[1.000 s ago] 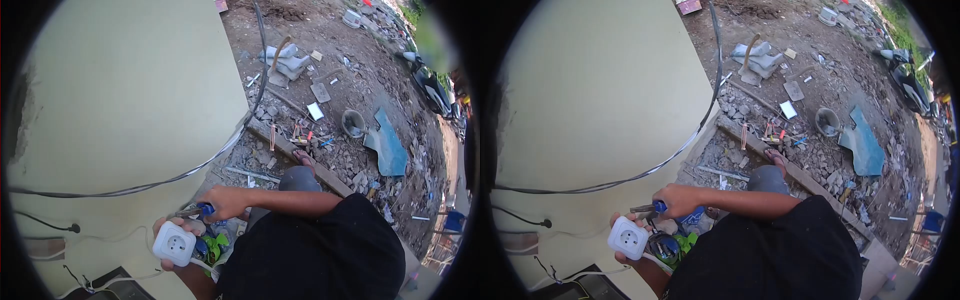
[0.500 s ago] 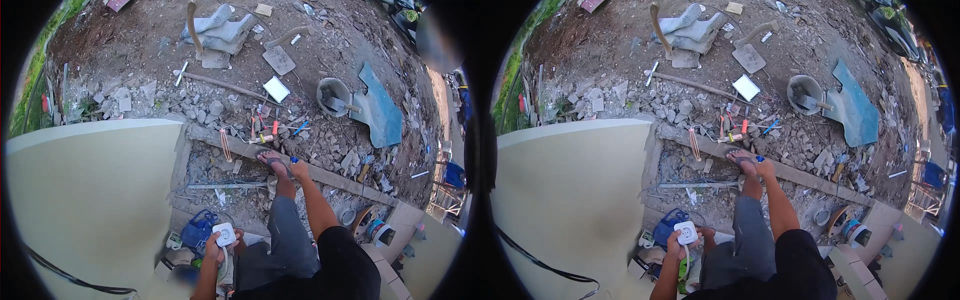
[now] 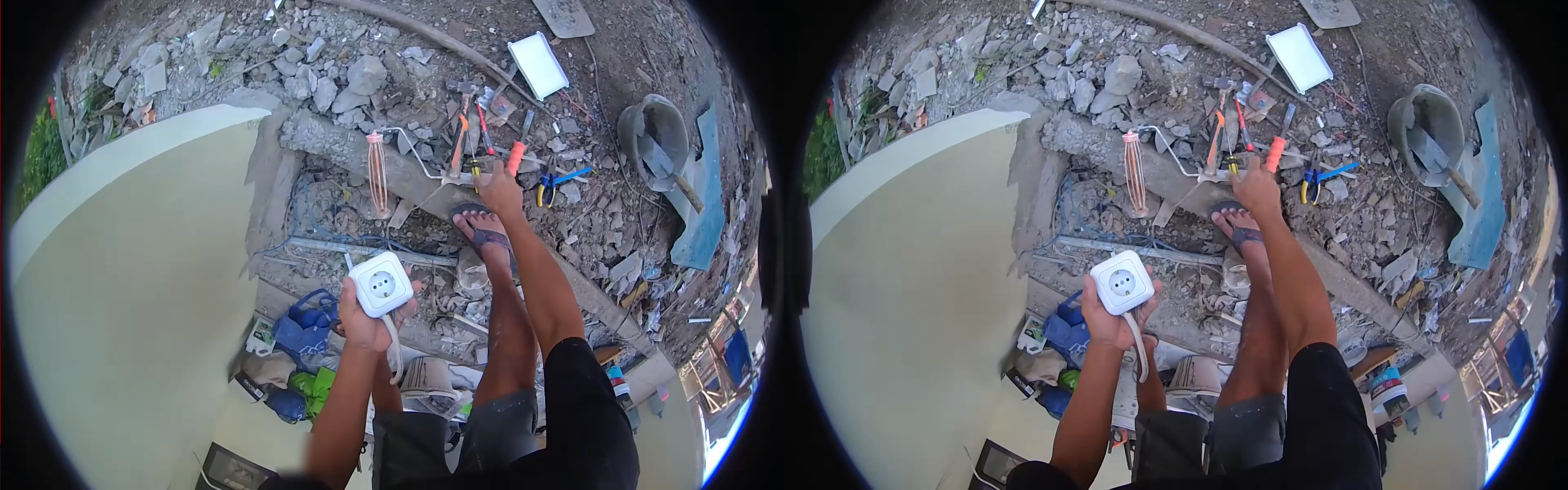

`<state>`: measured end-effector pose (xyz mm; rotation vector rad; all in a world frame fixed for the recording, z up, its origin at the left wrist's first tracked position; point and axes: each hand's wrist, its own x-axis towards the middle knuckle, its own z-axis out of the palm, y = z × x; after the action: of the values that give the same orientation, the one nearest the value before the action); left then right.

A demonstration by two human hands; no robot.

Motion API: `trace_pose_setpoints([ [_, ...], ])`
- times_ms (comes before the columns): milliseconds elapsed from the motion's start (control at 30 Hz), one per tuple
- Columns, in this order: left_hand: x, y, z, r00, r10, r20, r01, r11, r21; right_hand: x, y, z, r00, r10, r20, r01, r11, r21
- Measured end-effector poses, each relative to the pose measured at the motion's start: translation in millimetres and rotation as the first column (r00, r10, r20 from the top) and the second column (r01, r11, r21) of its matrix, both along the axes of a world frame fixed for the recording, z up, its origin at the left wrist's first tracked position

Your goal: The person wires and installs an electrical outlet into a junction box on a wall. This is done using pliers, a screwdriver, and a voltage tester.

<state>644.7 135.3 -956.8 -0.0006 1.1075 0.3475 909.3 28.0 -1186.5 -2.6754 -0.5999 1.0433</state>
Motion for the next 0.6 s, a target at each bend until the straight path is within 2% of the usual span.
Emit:
trace_pose_setpoints([
  [67,16,12,-10,0.999,0.037,0.03,-0.037,0.999,0.017,-9,4,-31,0.999,0.039,0.013,-0.039,0.999,0.038],
  [167,19,23,0,0.992,0.099,0.073,-0.096,0.995,-0.038,-14,11,-22,0.997,0.058,0.042,-0.059,0.998,0.022],
  [233,19,30,10,0.974,0.111,0.199,-0.102,0.993,-0.052,-12,12,9,0.998,-0.052,0.042,0.053,0.999,-0.01],
  [267,17,34,19,0.972,0.113,0.207,-0.107,0.994,-0.038,-12,11,31,0.99,-0.126,0.061,0.13,0.99,-0.061],
  [300,16,38,29,0.97,0.08,0.228,-0.082,0.997,-0.001,-12,1,54,0.987,-0.139,0.086,0.141,0.99,-0.017],
  [333,15,40,42,0.967,0.047,0.25,-0.058,0.998,0.038,-15,-8,82,0.982,-0.153,0.111,0.15,0.988,0.03],
  [400,11,45,67,0.955,0.059,0.29,-0.083,0.994,0.072,-21,-21,172,0.976,-0.184,0.114,0.152,0.958,0.243],
  [467,7,54,100,0.941,0.07,0.33,-0.112,0.987,0.111,-31,-29,277,0.987,-0.144,0.072,0.082,0.833,0.547],
  [533,2,62,140,0.958,0.063,0.281,-0.115,0.978,0.175,-46,-46,368,0.985,-0.104,-0.14,0.17,0.755,0.633],
  [600,-8,69,183,0.928,0.038,0.37,-0.128,0.967,0.222,-65,-57,460,0.97,-0.027,-0.241,0.186,0.72,0.669],
])
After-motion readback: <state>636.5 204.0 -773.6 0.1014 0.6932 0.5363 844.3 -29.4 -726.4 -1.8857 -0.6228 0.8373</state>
